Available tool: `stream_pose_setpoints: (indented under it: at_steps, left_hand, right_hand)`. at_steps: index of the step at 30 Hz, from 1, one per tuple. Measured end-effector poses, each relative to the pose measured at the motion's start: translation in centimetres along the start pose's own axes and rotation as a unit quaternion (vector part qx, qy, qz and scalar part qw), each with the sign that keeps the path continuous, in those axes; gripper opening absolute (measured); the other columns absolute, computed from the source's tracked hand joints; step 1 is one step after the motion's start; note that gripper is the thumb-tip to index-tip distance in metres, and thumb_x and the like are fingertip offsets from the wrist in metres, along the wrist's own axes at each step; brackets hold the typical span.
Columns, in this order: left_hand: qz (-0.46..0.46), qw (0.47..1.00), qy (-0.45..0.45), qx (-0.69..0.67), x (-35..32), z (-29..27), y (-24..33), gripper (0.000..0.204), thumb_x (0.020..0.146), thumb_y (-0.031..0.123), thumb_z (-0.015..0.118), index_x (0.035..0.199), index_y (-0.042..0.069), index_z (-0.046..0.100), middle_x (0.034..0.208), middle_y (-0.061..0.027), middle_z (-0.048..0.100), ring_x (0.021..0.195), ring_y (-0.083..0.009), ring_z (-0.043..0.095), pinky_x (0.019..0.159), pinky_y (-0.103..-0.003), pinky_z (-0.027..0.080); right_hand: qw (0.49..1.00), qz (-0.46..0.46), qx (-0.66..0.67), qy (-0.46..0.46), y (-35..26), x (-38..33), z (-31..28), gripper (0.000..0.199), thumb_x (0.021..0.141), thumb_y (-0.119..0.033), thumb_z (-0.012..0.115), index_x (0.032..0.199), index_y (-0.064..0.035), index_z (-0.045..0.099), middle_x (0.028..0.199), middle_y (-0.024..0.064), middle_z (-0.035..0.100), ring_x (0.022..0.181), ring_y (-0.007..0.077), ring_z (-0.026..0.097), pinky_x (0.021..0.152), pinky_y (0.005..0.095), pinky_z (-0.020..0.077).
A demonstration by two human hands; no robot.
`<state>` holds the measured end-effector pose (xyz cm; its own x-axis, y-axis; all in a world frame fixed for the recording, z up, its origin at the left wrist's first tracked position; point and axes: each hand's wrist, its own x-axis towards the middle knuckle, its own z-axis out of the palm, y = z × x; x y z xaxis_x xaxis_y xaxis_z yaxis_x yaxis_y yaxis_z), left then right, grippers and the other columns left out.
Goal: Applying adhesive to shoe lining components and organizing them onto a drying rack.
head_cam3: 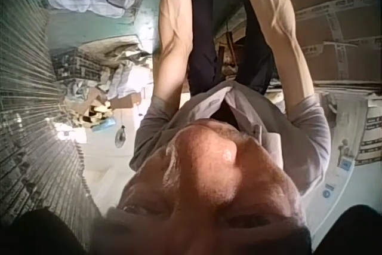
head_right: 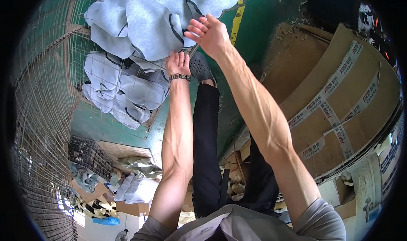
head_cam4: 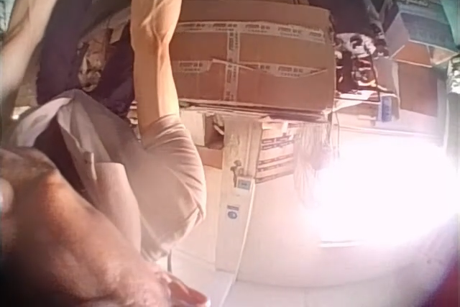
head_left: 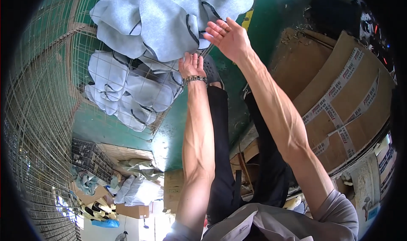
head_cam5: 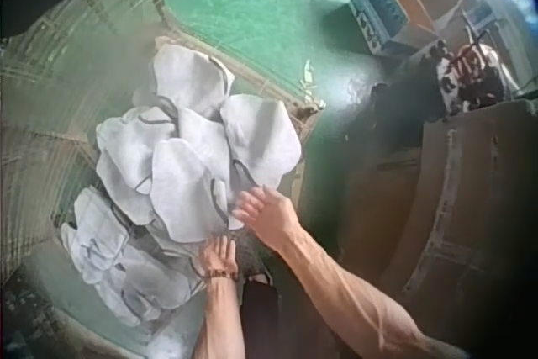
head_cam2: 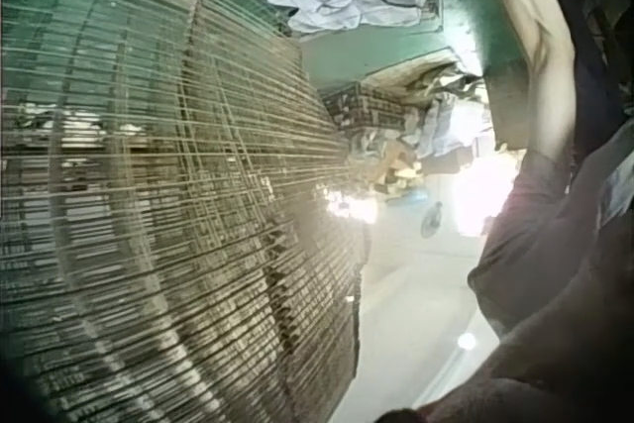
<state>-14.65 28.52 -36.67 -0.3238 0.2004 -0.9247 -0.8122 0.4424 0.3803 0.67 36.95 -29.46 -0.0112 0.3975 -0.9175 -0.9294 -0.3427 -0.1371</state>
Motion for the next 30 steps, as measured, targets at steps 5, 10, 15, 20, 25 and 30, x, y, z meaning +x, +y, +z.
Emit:
stream_pose_setpoints:
  at_steps: [5, 10, 15, 20, 25, 30]
  left_hand:
    - [0.0, 0.998, -0.064, 0.006, 1.3, -1.2, 1.3, 0.09, 0.092, 0.014, 0.071, 0.158, 0.01, 0.01, 0.149, -0.0218, 0.04, 0.133, -0.0406, 0.046, 0.111, -0.058, 0.039]
    - [-0.066, 0.994, -0.088, 0.017, -1.8, -1.1, 1.9, 0.081, 0.096, 0.032, 0.068, 0.158, 0.013, 0.018, 0.162, -0.016, 0.022, 0.145, -0.039, 0.031, 0.118, -0.053, 0.032]
    - [-0.127, 0.984, -0.126, 0.015, -7.9, -4.6, 5.6, 0.084, 0.1, 0.034, 0.063, 0.159, 0.006, 0.011, 0.163, -0.0197, 0.021, 0.144, -0.0418, 0.031, 0.119, -0.053, 0.033]
    - [-0.114, 0.99, -0.063, 0.059, -14.0, -10.0, 6.4, 0.067, 0.1, 0.029, 0.062, 0.152, 0.001, 0.03, 0.155, -0.0215, 0.035, 0.136, -0.0387, 0.044, 0.115, -0.052, 0.04]
    - [-0.118, 0.98, -0.138, 0.078, -17.0, -18.8, 11.1, 0.054, 0.101, 0.03, 0.061, 0.145, 0.005, 0.042, 0.14, -0.0155, 0.052, 0.131, -0.0349, 0.051, 0.112, -0.05, 0.043]
    - [-0.082, 0.977, -0.139, 0.142, -22.4, -20.8, 14.4, 0.044, 0.101, 0.029, 0.061, 0.138, 0.007, 0.052, 0.129, -0.0113, 0.063, 0.121, -0.03, 0.061, 0.105, -0.049, 0.049]
  right_hand:
    - [0.967, 0.038, -0.21, -0.142, 6.5, 0.0, 1.2, 0.041, 0.103, -0.038, 0.052, 0.118, -0.0023, 0.064, 0.125, 0.0133, 0.064, 0.116, 0.0228, 0.058, 0.104, 0.0414, 0.0458]
    - [0.894, -0.016, -0.436, -0.099, 7.6, 6.5, 0.6, 0.068, 0.096, -0.05, 0.059, 0.142, -0.0009, 0.049, 0.143, 0.013, 0.052, 0.132, 0.0254, 0.047, 0.112, 0.0398, 0.0338]
    - [0.846, -0.052, -0.523, -0.088, 10.1, 5.0, 1.0, 0.078, 0.092, -0.058, 0.057, 0.149, -0.0052, 0.045, 0.148, 0.0157, 0.048, 0.141, 0.0292, 0.04, 0.117, 0.0453, 0.0265]
    - [0.856, -0.033, -0.502, -0.121, 6.2, 2.0, 0.9, 0.067, 0.096, -0.057, 0.054, 0.134, -0.0015, 0.055, 0.123, 0.0158, 0.065, 0.116, 0.0236, 0.061, 0.103, 0.0407, 0.0439]
    - [0.873, 0.033, -0.451, -0.181, 7.2, -7.0, -0.1, 0.041, 0.098, -0.041, 0.059, 0.091, -0.001, 0.067, 0.065, 0.0066, 0.065, 0.054, 0.0159, 0.062, 0.052, 0.0304, 0.0512]
    - [0.826, -0.064, -0.56, -0.001, 8.2, -17.8, -10.3, 0.026, 0.088, -0.022, 0.057, 0.078, 0.0018, 0.063, 0.063, 0.0084, 0.064, 0.05, 0.0154, 0.059, 0.047, 0.0329, 0.0503]
